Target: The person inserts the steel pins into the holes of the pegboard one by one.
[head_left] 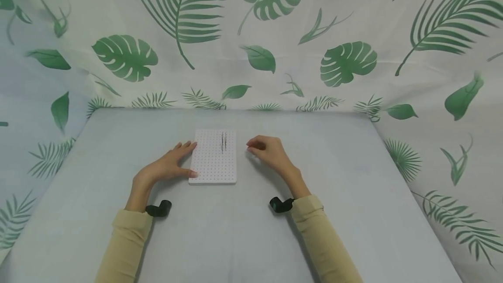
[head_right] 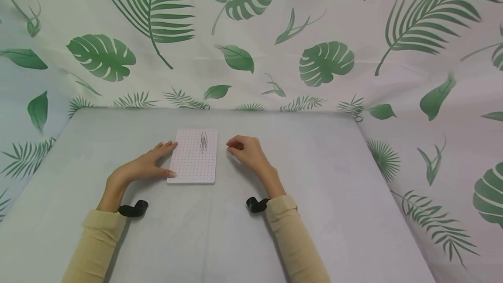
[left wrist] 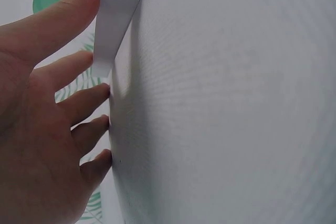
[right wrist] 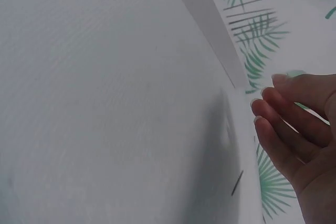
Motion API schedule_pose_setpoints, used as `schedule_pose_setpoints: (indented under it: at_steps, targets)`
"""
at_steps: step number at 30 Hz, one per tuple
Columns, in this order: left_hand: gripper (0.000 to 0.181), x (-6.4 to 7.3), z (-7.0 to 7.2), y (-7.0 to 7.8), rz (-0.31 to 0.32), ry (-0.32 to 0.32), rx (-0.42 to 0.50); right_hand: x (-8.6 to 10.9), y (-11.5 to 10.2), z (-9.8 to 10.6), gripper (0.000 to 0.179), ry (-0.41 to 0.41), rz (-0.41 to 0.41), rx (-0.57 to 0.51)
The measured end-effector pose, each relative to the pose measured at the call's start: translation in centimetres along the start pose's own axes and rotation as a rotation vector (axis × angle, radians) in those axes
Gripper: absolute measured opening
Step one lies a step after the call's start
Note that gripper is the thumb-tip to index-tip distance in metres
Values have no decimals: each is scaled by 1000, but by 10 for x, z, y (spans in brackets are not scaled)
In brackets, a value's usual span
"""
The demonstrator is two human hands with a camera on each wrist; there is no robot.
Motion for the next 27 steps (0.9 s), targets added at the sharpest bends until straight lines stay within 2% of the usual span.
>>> schedule_pose_setpoints:
  at_steps: [12,22,27]
  targets:
    - [101,1,-2,2,-1,-3,9,8,14,18,14,-15,-19,45]
    - [102,-2,-3,-6,6,4,-1,13,25,31,15,-23,-23,89]
    - [102,-2,-3,-5,11,2,1,15,30,36,18,-44,-28,106]
Point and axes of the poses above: each hand's wrist, its own x-axis away from the middle knuckle, its own z-axis out of the back of the hand, y = z × x, the point moved 8 cm from there along -x, towards the middle knuckle, and after that the axes turned 14 degrees about y, right-handed, at the moved point
